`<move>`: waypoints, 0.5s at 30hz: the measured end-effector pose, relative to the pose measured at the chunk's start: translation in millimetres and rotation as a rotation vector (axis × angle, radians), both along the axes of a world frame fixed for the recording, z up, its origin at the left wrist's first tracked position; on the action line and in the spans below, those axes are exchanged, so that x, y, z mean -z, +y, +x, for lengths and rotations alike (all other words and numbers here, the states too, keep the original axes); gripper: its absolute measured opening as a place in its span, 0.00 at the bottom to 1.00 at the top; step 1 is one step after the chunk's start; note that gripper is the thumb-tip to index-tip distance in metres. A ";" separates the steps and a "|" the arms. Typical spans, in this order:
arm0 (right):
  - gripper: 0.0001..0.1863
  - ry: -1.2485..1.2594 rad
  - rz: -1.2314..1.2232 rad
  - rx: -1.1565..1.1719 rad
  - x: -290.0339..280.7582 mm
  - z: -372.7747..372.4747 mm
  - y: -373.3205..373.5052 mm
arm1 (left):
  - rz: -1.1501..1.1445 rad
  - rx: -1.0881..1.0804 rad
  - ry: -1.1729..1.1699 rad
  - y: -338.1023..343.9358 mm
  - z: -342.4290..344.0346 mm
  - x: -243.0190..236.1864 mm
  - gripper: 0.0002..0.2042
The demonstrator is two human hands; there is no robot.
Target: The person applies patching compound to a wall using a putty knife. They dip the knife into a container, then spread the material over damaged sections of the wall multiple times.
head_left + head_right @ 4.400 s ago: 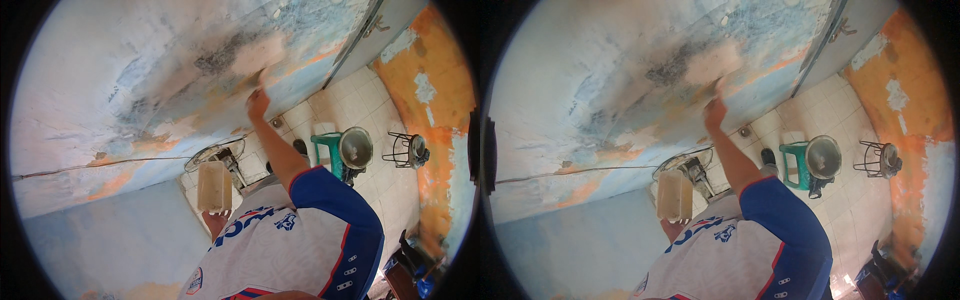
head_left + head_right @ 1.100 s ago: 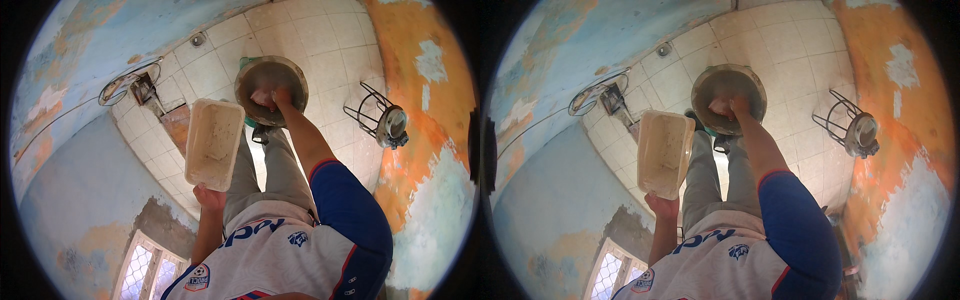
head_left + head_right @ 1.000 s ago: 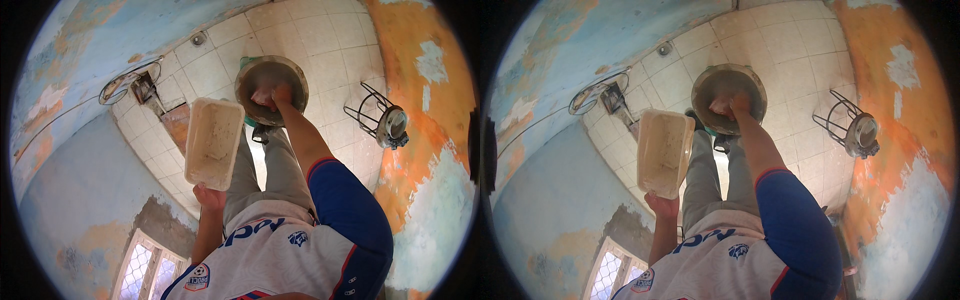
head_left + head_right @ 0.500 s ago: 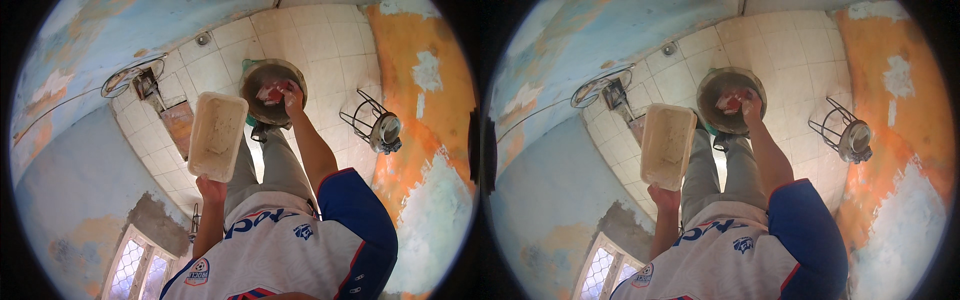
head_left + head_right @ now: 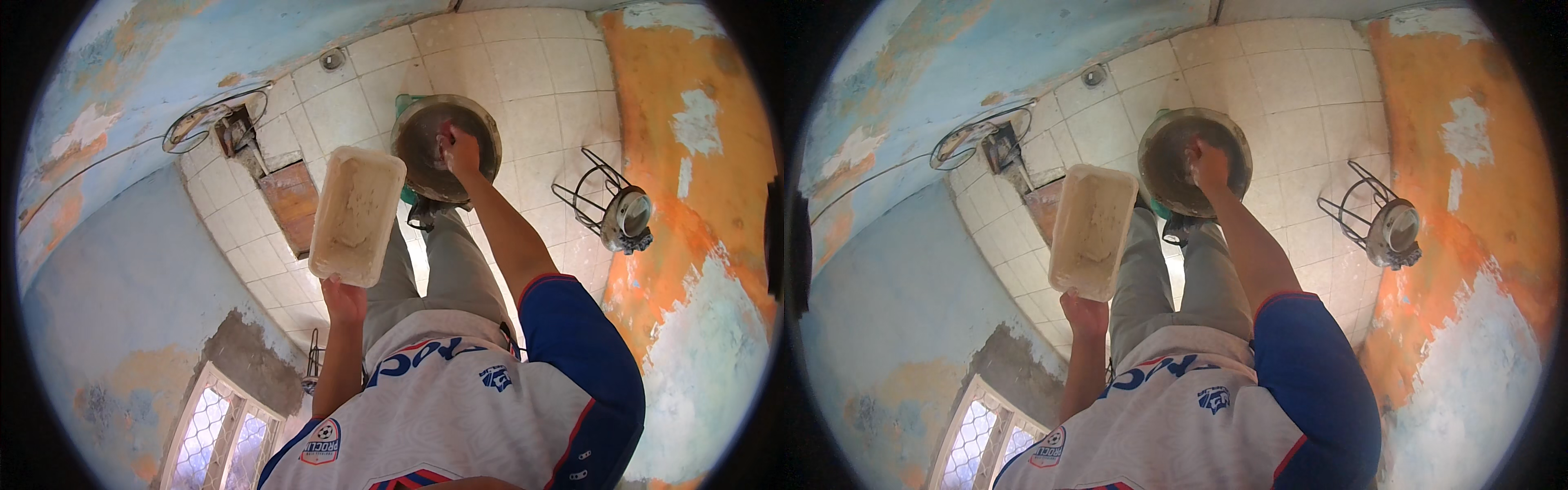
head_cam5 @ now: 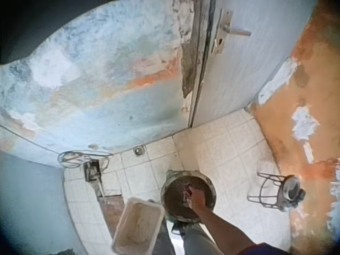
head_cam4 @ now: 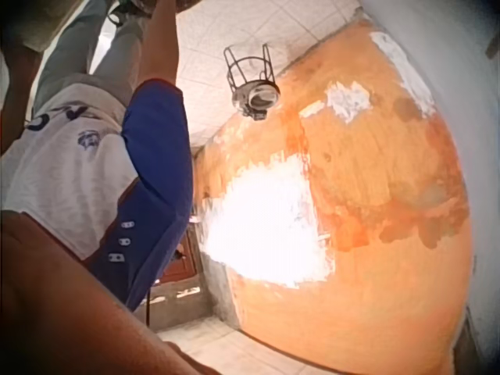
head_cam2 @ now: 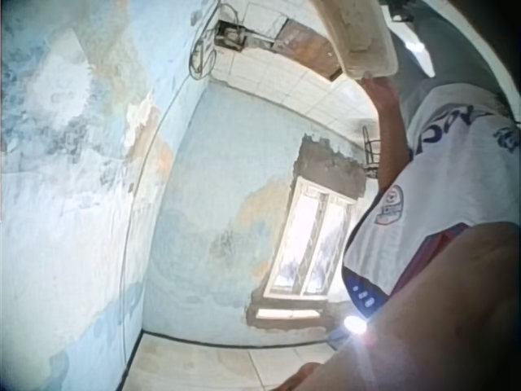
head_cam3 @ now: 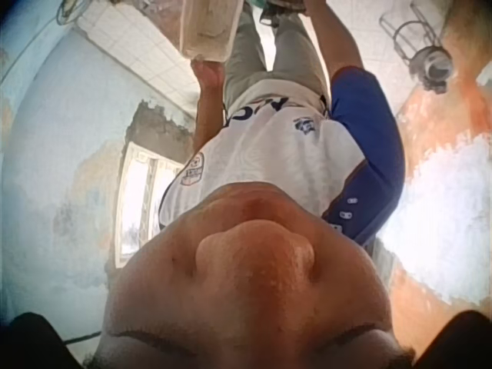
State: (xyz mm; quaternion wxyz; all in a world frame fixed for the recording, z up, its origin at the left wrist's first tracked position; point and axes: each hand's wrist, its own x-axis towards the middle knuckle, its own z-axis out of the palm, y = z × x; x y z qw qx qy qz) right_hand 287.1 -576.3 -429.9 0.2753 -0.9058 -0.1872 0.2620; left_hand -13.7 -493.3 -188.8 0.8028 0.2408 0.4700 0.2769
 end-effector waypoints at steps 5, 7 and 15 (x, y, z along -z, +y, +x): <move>0.16 -0.017 0.155 -0.100 -47.3 1.3 -4.2 | 0.009 0.011 0.037 0.7 -1.6 -0.1 0.35; 0.18 0.029 0.159 -0.076 -42.4 0.5 -10.5 | -0.001 0.010 0.036 -1.0 -4.1 0.2 0.35; 0.15 0.068 -0.125 -0.065 12.5 2.1 -16.3 | -0.036 0.010 -0.006 1.3 -4.9 1.7 0.36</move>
